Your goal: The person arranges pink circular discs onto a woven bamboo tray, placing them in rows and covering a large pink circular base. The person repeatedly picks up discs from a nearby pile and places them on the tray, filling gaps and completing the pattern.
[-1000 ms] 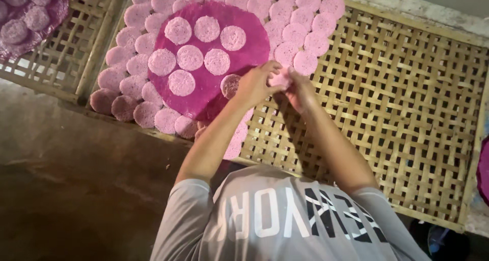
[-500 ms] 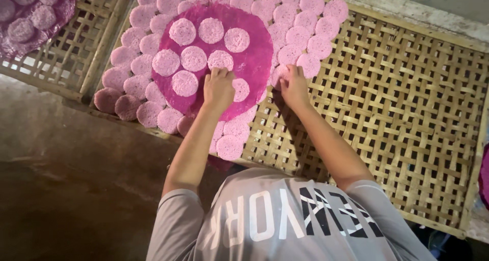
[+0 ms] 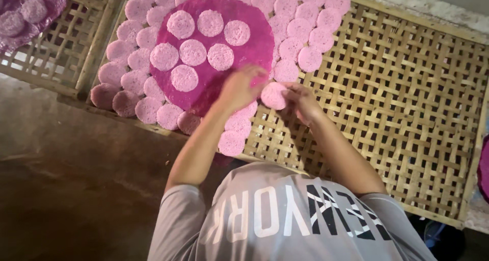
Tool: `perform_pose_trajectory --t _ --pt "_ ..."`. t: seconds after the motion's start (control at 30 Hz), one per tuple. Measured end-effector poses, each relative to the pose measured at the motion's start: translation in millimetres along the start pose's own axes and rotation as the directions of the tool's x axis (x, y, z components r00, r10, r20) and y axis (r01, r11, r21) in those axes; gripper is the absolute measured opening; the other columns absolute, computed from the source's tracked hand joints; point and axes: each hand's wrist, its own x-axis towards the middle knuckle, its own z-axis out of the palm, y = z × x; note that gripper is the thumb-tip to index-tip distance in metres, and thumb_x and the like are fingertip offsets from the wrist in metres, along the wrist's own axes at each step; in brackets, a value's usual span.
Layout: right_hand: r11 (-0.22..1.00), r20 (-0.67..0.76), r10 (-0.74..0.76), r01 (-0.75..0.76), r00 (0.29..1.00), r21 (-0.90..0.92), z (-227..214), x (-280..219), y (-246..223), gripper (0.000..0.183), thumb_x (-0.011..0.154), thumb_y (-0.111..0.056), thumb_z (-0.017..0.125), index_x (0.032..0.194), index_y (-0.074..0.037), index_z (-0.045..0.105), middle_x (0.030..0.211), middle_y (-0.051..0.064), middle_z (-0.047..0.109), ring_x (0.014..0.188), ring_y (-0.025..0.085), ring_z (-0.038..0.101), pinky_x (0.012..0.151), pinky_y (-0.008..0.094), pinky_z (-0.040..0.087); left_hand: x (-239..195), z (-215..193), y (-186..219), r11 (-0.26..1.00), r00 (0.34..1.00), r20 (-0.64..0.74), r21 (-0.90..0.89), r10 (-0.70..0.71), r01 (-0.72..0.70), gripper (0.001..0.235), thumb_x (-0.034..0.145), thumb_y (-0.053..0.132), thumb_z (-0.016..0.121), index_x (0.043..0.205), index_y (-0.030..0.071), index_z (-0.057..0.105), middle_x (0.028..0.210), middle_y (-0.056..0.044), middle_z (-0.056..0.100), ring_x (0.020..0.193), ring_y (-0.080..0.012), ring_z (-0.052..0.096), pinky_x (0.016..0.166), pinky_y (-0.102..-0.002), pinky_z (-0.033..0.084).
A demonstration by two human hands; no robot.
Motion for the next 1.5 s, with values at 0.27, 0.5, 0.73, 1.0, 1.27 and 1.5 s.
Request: perform_pose_trajectory --t 0.27,0.5,0.73,1.0,1.27,1.5 --pt "0.567 0.119 -0.627 0.556 0.770 -0.608 -28.7 44.3 50.7 0.033 0.096 0.007 0.063 0.127 -0.003 0.065 0.108 0.006 0.070 0.098 0.019 0.067 0.089 0.033 0.054 7.9 24.4 -123.3 0.790 0.842 0.105 0.423 -0.529 0.444 0.048 0.096 0.015 0.065 0.141 0.005 0.052 0.144 -0.015 0.052 0.135 -0.0344 0.048 0.111 -0.052 0.042" --pt "0.240 0.170 -0.791 0.555 0.587 -0.797 13.0 10.5 18.3 0.041 0.084 0.002 0.076 0.122 -0.004 0.063 0.110 0.018 0.066 0.097 0.035 0.066 0.084 0.045 0.056 19.2 30.3 -154.9 0.639 0.802 -0.013 0.596 -0.597 0.485 0.050 0.083 0.019 0.069 0.128 -0.001 0.056 0.144 -0.026 0.047 0.135 -0.0460 0.043 0.102 -0.055 0.042" --pt "0.615 0.010 -0.610 0.481 0.792 -0.625 29.4 3.8 3.3 0.027 0.098 -0.011 0.062 0.124 -0.005 0.065 0.105 0.014 0.073 0.094 0.028 0.072 0.083 0.039 0.062 26.3 -17.8 -42.5 0.645 0.636 0.323 -0.094 -0.701 0.758 0.026 0.100 0.019 0.060 0.124 0.011 0.061 0.105 -0.014 0.071 0.085 -0.0261 0.071 0.069 -0.037 0.057" --pt "0.962 -0.003 -0.165 0.160 0.986 -0.223 0.5 1.7 30.5 0.036 0.099 -0.008 0.062 0.134 -0.004 0.058 0.108 0.008 0.069 0.088 0.016 0.065 0.076 0.033 0.056 -22.6 -22.7 -7.3 0.914 0.899 0.216 -0.056 -0.381 0.401 0.044 0.090 0.019 0.070 0.132 0.012 0.062 0.144 -0.012 0.058 0.128 -0.0280 0.058 0.110 -0.043 0.049" --pt "0.337 0.250 -0.643 0.562 0.723 -0.755 24.8 -28.7 77.2 0.045 0.090 -0.003 0.068 0.133 -0.008 0.056 0.125 0.020 0.063 0.100 0.031 0.071 0.087 0.038 0.059 -68.9 -24.7 -130.5 0.566 0.631 -0.041 0.400 -0.774 0.720 0.053 0.105 0.022 0.056 0.154 0.011 0.038 0.159 -0.014 0.035 0.148 -0.0327 0.028 0.116 -0.054 0.028" --pt "0.024 0.272 -0.776 0.457 0.569 -0.889 49.6 -51.8 45.2 0.060 0.079 -0.009 0.081 0.134 -0.006 0.056 0.114 0.020 0.062 0.098 0.042 0.063 0.083 0.048 0.052 -67.5 -75.9 -122.4 0.591 0.688 -0.034 0.484 -0.725 0.646 0.033 0.092 0.016 0.069 0.123 0.007 0.063 0.128 -0.012 0.061 0.128 -0.0311 0.049 0.107 -0.053 0.037"
